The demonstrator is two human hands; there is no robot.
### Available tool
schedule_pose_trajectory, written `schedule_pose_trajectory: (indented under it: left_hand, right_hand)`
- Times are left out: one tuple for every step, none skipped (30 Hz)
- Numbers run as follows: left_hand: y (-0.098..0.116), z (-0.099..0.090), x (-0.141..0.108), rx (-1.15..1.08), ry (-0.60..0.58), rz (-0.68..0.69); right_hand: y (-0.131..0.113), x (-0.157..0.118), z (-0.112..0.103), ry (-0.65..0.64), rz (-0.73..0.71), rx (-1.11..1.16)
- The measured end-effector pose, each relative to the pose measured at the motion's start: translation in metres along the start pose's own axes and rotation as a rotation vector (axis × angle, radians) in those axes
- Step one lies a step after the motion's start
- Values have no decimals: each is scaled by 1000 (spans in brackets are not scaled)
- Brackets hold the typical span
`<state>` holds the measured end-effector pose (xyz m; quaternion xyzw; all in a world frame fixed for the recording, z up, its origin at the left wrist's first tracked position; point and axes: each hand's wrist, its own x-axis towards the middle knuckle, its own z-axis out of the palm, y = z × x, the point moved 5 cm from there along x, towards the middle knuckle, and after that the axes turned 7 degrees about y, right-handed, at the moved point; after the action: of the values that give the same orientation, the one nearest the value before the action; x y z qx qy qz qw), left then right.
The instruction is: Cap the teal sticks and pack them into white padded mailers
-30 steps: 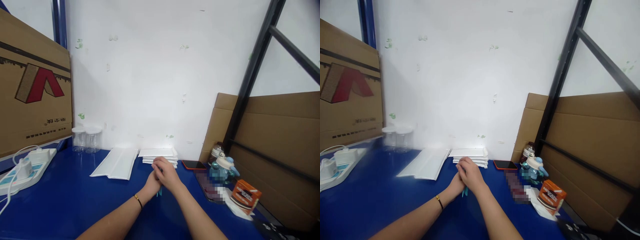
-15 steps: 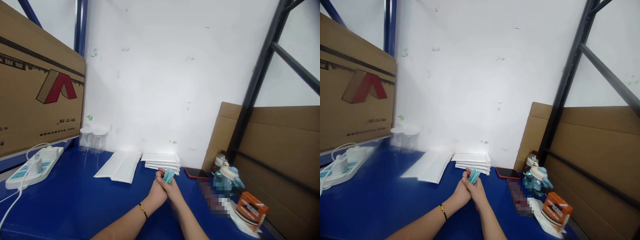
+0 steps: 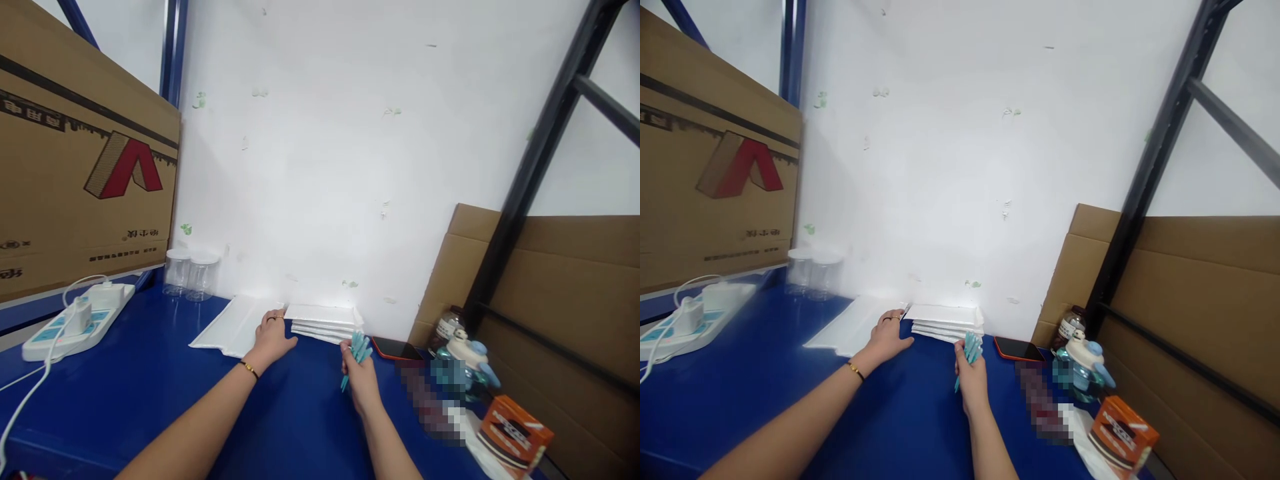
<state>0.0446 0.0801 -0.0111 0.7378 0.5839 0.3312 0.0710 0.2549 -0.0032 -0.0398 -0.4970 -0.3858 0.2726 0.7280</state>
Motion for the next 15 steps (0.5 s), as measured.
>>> schedule_pose_trajectory:
  left_hand:
    - [0,3,7,49,-7,55]
    - [2,6,14,96,-9,123]
    - [5,11,21,141,-8,195]
    - [8,15,27,184,-12,263]
    - [12,19,33,219,-21,321]
    - [14,22,39,244,-37,367]
    - [16,25,45,259,-58,400]
    - [17,26,49,267,-81,424]
    - [17,25,52,271,-99,436]
    - [17,23,54,270,-106,442]
    - [17,19,54,270,-102,446]
    - [17,14,51,274,-95,451]
    - [18,9,45,278,-92,457]
    - [20,3,37,286,-100,465]
    - [22,-3,27,291,-126,482]
  right_hand:
    - [3,-1,2,-9,14,-4]
    - [3,-2,4,-11,15,9]
    - [2,-3,6,-7,11,38]
    - [0,-4,6,2,6,79]
    - [-3,-4,6,15,7,126]
    - [-7,-4,4,20,18,173]
    - [-10,-3,2,23,35,221]
    - [-13,-1,-1,28,57,269]
    - [-15,2,-5,32,81,316]
    - [-17,5,-9,39,102,359]
    - [-19,9,-14,49,121,394]
    - [-21,12,-19,61,132,418]
    - [-23,15,-24,76,136,432]
    - [-26,17,-30,89,134,438]
    - [-29,19,-35,106,126,444]
